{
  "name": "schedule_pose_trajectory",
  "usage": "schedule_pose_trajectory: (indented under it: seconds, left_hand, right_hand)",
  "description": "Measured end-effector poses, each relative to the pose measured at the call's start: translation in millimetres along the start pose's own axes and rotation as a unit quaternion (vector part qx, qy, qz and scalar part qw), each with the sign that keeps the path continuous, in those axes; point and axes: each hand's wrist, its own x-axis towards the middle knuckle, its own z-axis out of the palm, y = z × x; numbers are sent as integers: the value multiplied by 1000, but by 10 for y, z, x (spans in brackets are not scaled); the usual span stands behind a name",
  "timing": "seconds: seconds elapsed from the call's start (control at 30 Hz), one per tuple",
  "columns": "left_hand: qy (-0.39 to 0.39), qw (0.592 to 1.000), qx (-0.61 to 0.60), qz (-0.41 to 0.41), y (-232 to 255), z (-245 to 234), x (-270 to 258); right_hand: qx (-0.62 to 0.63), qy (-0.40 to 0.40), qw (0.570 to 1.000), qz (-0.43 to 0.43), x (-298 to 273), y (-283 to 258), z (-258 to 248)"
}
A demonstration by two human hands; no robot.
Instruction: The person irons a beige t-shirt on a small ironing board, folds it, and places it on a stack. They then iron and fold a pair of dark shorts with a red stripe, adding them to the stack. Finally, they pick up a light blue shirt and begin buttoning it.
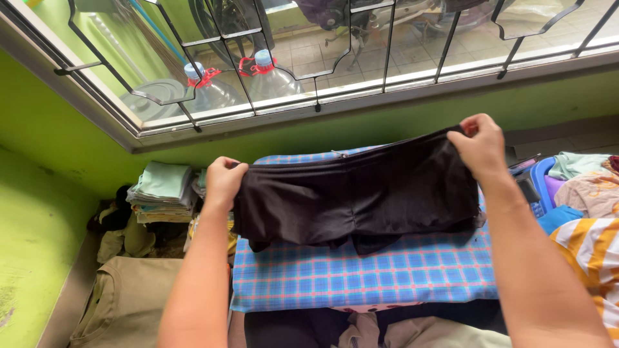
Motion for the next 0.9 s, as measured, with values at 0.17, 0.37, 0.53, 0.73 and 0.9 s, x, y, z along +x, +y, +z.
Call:
schedule_pose_trajectory:
  seconds: [0.17,0.37,0.53,0.73,0.9]
  left_hand:
    - [-49,982,-178,40,237,700,-306]
    - [-159,963,-215,-35,676,1203,-949]
    - [-193,943,-254,-93,719,1269,-1273]
    - [-227,904,-336,-138,629,1266,-1405]
    - [-284,872,-372,-141,671,1233,-1494]
  right_hand:
    - [11,-11,998,-63,-336,-815,552]
    - [95,-105,988,-64,-962,-1627,843]
    - [124,-141,982,-12,-1311,-1775,882]
    - [167,-165,970,-57,-1567,-1767,832]
    - [107,-147,980,-78,-1592,-1782,681]
